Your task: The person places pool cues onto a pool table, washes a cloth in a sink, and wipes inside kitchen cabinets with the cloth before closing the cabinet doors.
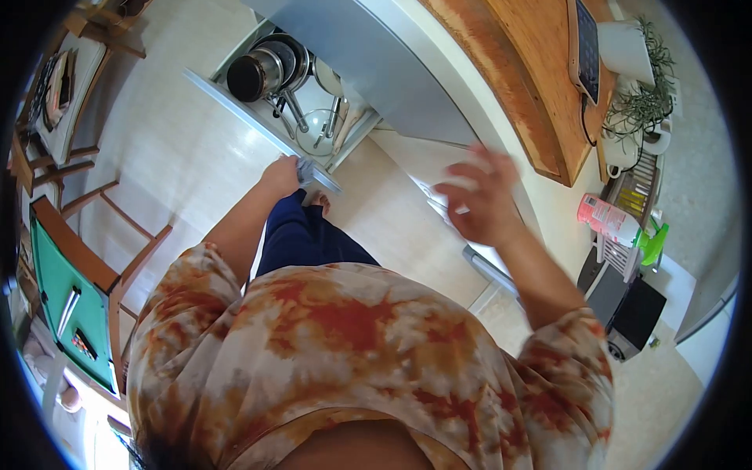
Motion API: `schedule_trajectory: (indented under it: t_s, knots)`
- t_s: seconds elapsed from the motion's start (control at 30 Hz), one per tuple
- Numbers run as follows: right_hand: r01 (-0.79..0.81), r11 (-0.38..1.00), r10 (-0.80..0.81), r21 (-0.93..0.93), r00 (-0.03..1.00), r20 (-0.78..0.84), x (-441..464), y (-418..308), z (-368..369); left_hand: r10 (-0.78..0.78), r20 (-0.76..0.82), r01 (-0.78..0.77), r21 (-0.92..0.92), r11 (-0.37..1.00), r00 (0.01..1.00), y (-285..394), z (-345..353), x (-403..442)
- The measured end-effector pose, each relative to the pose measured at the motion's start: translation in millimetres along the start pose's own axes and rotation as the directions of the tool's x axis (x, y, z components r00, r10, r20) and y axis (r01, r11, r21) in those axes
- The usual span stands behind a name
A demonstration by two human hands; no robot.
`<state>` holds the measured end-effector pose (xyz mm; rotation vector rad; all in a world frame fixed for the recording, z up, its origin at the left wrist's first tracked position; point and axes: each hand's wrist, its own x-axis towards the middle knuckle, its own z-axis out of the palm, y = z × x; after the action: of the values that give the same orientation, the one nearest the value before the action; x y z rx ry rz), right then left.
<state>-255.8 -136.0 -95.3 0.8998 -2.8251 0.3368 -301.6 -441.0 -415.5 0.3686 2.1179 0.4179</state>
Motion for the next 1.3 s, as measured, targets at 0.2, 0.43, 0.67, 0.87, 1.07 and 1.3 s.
schedule_trajectory:
  t_s: [0.2,0.43,0.67,0.87,1.07,1.3]
  knots:
    - [-0.323,0.825,0.236,0.464,0.943,0.236,17,-64,179,0.208,0.043,-0.067,-0.868,0.492,0.977,49,-38,-94]
    - [-0.658,0.176,0.518,0.732,0.695,0.499,-13,-4,348,0.029,-0.05,-0.031,-0.885,-0.465,0.998,6,-16,-38]
    - [-0.594,-0.453,0.788,0.665,0.083,0.61,46,58,442,-0.102,-0.801,-0.633,-0.537,0.557,0.589,-51,-62,73]
    - [-0.882,0.467,0.786,0.055,0.443,0.431,69,90,556,0.351,-0.724,-0.365,0.147,0.92,0.593,-69,-54,103]
    - [-0.879,0.468,0.792,-0.09,0.372,0.484,75,96,638,0.289,-0.812,-0.355,0.108,0.929,0.508,-69,-51,110]
    - [-0.965,0.258,0.833,0.033,0.24,0.499,106,105,666,0.271,-0.825,-0.328,0.111,0.938,0.496,-68,-52,113]
